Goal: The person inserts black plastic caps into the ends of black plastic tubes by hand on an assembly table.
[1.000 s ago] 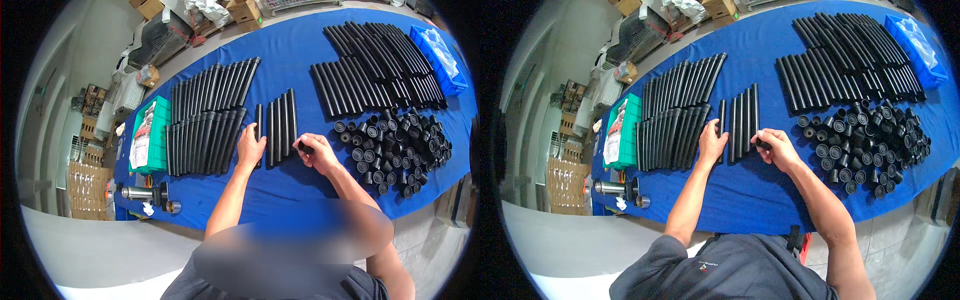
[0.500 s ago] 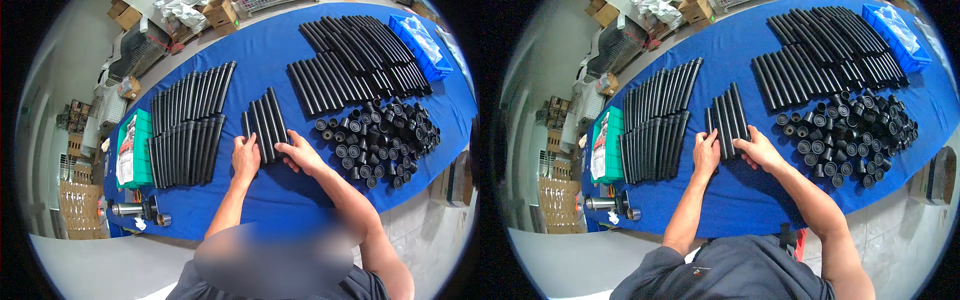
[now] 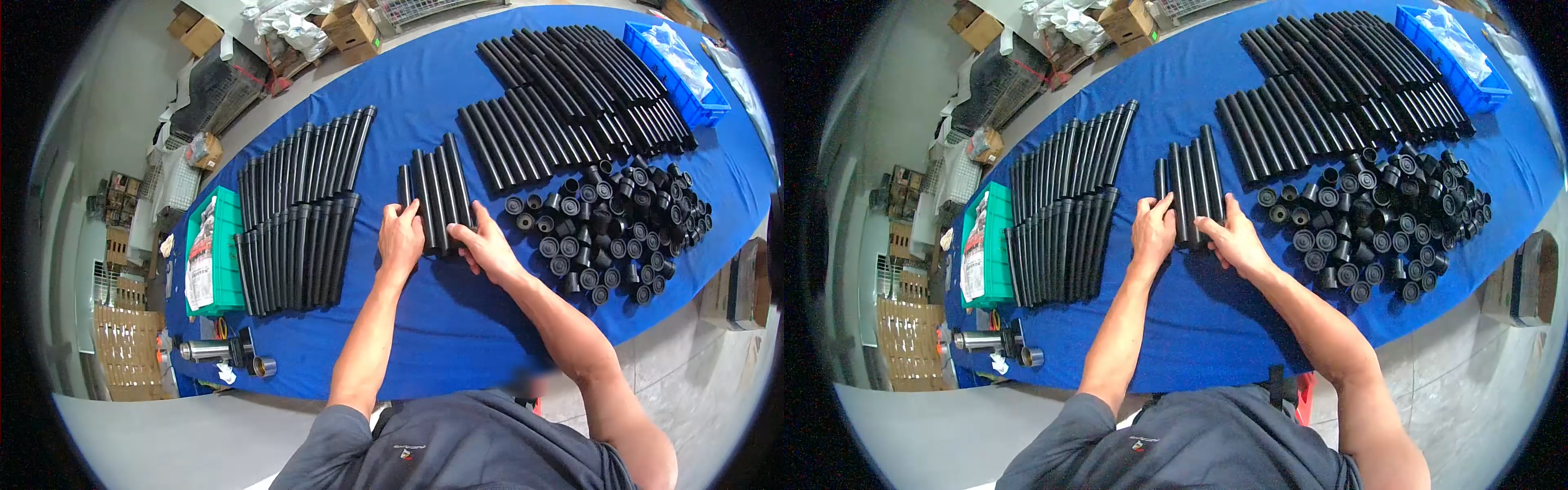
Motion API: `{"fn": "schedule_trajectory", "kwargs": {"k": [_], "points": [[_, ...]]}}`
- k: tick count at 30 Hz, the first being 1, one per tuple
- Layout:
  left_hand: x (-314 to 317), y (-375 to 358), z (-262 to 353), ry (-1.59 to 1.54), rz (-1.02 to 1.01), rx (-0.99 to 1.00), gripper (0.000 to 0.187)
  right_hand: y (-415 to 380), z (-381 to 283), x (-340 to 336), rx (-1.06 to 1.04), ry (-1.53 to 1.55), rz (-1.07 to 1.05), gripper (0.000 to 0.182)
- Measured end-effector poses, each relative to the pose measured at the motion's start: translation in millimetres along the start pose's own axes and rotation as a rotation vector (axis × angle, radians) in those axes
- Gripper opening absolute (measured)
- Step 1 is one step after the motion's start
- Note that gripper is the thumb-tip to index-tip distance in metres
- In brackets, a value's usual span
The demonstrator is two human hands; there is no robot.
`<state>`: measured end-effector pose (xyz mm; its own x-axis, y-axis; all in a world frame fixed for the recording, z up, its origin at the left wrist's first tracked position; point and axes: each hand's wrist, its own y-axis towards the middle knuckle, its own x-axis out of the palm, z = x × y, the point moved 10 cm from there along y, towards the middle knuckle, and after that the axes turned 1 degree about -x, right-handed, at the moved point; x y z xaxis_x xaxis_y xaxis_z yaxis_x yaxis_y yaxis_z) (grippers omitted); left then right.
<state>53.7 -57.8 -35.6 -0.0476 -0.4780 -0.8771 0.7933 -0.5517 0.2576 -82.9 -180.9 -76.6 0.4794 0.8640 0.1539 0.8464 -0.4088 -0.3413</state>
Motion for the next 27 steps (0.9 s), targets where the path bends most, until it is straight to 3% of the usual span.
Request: {"fn": "schedule_trajectory", "kwargs": {"k": [3,9,12,13,16,20,22,24,26,27], "points": [[-2.4,-0.1,-6.7,-0.035,0.022,0.020,0.034,1.7,-13.2,-12.7,-0.186,0.004,0.160,0.083],[-6.0,0.1,-9.9,-0.073,0.023,0.018,0.033,-0.8,-17.4,-20.5,-0.237,0.025,0.199,0.051],[-4.5,0.4,-12.9,-0.088,0.034,0.028,0.034,-6.1,-25.5,-3.1,-0.340,0.065,0.047,0.034],[-5.1,0.1,-11.8,-0.087,0.031,0.025,0.034,-9.2,-30.0,7.4,-0.377,0.114,-0.011,0.021],[-5.6,-0.5,-13.4,-0.105,0.023,0.004,0.034,-17.2,-5.6,38.5,-0.046,0.168,-0.365,0.018],[-6.6,0.5,-18.6,-0.166,0.045,0.072,0.041,-49.0,11.1,78.7,0.132,0.134,-0.792,0.025],[-13.2,-2.6,-37.6,-0.258,0.065,-0.040,0.048,-58.2,22.5,90.9,0.158,0.052,-0.899,0.024],[-13.4,-23.2,-61.5,-0.627,-0.046,-0.338,0.059,-63.1,27.4,96.2,0.189,0.069,-0.922,0.020],[-33.0,-49.2,-59.7,-1.103,-0.135,-0.470,0.064,-61.5,31.3,99.2,0.149,0.037,-0.915,0.018],[-47.5,-63.6,-52.8,-1.133,-0.201,-0.474,0.056,-62.2,35.9,101.4,0.140,0.032,-0.915,0.017]]}}
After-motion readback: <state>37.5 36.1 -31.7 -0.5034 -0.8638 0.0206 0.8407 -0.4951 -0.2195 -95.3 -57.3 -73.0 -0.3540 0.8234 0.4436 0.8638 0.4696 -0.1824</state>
